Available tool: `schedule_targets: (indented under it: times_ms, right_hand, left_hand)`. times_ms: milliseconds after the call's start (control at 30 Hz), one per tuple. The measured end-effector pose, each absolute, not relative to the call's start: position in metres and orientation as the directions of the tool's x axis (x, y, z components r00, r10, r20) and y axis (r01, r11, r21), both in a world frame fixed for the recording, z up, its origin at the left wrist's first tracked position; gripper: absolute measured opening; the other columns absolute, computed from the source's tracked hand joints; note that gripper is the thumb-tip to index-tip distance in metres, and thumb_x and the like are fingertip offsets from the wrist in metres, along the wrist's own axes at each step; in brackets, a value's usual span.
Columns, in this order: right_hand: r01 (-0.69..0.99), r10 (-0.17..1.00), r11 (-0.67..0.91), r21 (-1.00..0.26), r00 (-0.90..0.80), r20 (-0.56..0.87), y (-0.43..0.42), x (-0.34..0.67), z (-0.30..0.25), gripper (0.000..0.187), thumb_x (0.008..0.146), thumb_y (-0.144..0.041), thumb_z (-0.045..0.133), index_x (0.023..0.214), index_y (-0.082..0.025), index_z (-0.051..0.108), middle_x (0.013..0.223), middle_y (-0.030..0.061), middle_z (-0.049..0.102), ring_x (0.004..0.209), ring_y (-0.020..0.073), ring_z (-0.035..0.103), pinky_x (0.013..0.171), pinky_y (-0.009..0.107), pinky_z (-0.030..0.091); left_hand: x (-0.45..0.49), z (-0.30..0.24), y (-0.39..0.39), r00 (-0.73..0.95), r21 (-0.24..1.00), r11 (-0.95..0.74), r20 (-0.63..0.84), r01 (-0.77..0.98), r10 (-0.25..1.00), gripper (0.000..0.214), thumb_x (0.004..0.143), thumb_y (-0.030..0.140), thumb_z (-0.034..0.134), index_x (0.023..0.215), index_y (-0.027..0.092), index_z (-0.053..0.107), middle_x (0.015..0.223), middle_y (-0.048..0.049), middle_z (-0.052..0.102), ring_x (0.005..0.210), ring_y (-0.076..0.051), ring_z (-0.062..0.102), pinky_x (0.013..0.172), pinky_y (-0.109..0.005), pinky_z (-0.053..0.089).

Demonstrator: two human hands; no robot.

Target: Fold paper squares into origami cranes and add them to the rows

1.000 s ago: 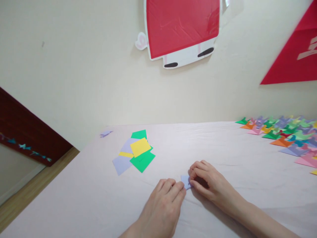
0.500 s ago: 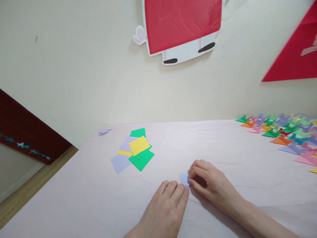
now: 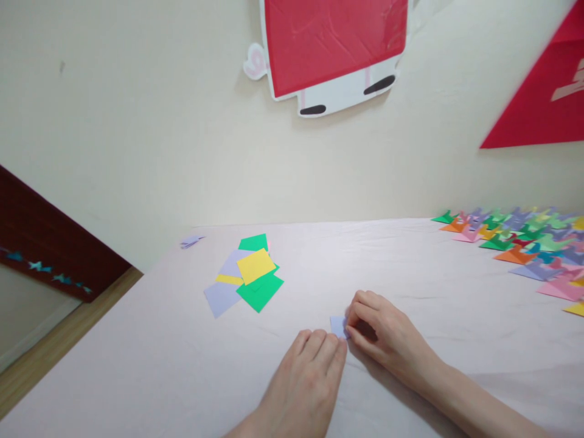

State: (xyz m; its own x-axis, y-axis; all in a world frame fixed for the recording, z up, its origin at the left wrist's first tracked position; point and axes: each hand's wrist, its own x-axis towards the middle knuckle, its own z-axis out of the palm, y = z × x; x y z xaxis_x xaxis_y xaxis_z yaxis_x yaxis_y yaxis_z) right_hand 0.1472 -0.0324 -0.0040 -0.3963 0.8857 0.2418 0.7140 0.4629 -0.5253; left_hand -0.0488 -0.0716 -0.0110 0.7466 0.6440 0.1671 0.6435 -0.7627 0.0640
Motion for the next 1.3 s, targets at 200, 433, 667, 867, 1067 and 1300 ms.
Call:
schedule_targets:
  times_ms: [200,433,667,867,1067,1300]
  right_hand:
    - [0.72,0.893,0.449,-0.529,-0.389,0.229,-0.032,0.147,-0.007,0.015,0.08,-0.007,0.054,0.071,-0.02,0.053,0.078,0.0028,0.056,0.076,0.0185,0.052,0.069,0.031,0.041]
    - [0.706,0.905,0.419,-0.571,-0.377,0.199,-0.036,0.147,-0.006,0.013,0.08,-0.009,0.052,0.076,-0.021,0.052,0.082,0.0026,0.057,0.079,0.0194,0.052,0.073,0.034,0.04]
    - [0.683,0.937,0.331,-0.651,-0.322,0.139,-0.04,0.146,-0.006,0.02,0.077,-0.011,0.054,0.093,-0.022,0.053,0.094,0.0041,0.06,0.09,0.0225,0.052,0.082,0.039,0.04]
    - [0.638,0.938,0.306,-0.707,-0.329,0.109,-0.036,0.15,-0.008,0.033,0.069,-0.004,0.048,0.096,-0.022,0.053,0.097,0.0049,0.06,0.094,0.0231,0.052,0.085,0.04,0.039]
    - [0.603,0.946,0.275,-0.749,-0.311,0.097,-0.033,0.151,-0.01,0.039,0.064,0.0,0.045,0.095,-0.022,0.053,0.097,0.0045,0.061,0.094,0.0223,0.052,0.085,0.039,0.04]
    - [0.546,0.943,0.29,-0.786,-0.305,0.136,-0.035,0.152,-0.007,0.039,0.065,0.0,0.045,0.096,-0.023,0.055,0.094,0.0027,0.061,0.091,0.0206,0.054,0.084,0.036,0.043]
  left_hand:
    - [-0.049,-0.014,-0.072,0.755,0.013,-0.77,0.183,0.638,0.629,0.039,0.091,0.011,0.041,0.129,0.008,0.049,0.111,-0.0115,0.061,0.098,-0.026,0.05,0.091,-0.039,0.04]
    - [-0.045,-0.01,-0.071,0.766,-0.052,-0.772,0.183,0.634,0.617,0.035,0.09,0.013,0.043,0.123,0.007,0.054,0.109,-0.0124,0.06,0.097,-0.026,0.05,0.089,-0.039,0.04]
    - [-0.043,-0.008,-0.07,0.76,-0.075,-0.768,0.231,0.637,0.607,0.035,0.089,0.012,0.045,0.121,0.006,0.055,0.103,-0.0101,0.061,0.093,-0.025,0.051,0.086,-0.037,0.04]
    - [-0.045,-0.012,-0.07,0.754,-0.127,-0.751,0.243,0.648,0.61,0.028,0.09,0.014,0.045,0.114,0.009,0.06,0.106,-0.0108,0.062,0.098,-0.025,0.05,0.09,-0.038,0.038]
    - [-0.048,-0.026,-0.072,0.718,-0.175,-0.719,0.389,0.673,0.577,0.022,0.085,0.008,0.047,0.099,0.012,0.063,0.097,-0.009,0.062,0.092,-0.025,0.052,0.085,-0.036,0.04]
    - [-0.061,0.003,-0.059,0.697,0.12,-0.753,0.306,0.647,0.648,0.032,0.08,0.001,0.045,0.106,0.016,0.058,0.123,-0.0102,0.06,0.113,-0.024,0.052,0.094,-0.038,0.043]
